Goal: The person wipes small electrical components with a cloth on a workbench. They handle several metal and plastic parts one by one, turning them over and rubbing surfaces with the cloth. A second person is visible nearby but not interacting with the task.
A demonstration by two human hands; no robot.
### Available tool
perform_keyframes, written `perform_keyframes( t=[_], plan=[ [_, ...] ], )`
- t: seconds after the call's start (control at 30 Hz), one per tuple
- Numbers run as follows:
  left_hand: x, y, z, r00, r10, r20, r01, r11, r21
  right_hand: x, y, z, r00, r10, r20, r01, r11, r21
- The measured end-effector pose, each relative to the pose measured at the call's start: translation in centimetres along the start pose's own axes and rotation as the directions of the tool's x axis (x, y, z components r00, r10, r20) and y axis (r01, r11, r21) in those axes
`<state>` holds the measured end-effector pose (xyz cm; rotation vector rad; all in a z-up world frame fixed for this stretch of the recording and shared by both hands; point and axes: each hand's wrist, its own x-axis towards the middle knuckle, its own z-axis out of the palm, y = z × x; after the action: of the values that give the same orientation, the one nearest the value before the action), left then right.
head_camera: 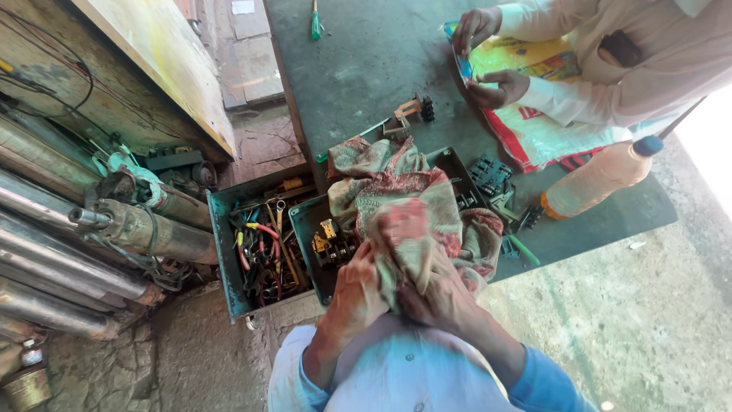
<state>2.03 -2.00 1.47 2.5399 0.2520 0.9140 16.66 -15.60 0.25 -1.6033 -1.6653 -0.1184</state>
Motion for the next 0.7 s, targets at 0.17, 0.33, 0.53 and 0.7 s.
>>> perform_keyframes(
  t=[0.17, 0.33, 0.53, 0.7],
  plan=[
    [2.8, -0.4, -2.3, 0.922, -0.27, 0.277, 0.31, 0.945, -0.109, -0.1, 0.9, -2.9, 0.786, 0.598, -0.153, -0.483, 0.751, 0.451],
    [6.2, -1.8, -4.2, 0.943, -0.26, 0.209, 0.28, 0.958, -0.069, -4.8, 3.2, -2.8, 0.561, 0.806, -0.188, -0.468, 0.497, 0.731],
    [13.5, -4.9, 0.4, 0.979, -0.058, 0.197, 0.08, 0.991, -0.109, -9.6, 3.6, 0.7, 0.724, 0.671, -0.157, -0.567, 0.709, 0.419],
    [20.5, -9.2, 10.3, 0.942, 0.014, 0.335, 0.034, 0.99, -0.135, -9.5, 2.6, 0.9, 0.743, 0.67, -0.015, -0.561, 0.634, 0.533]
  ],
)
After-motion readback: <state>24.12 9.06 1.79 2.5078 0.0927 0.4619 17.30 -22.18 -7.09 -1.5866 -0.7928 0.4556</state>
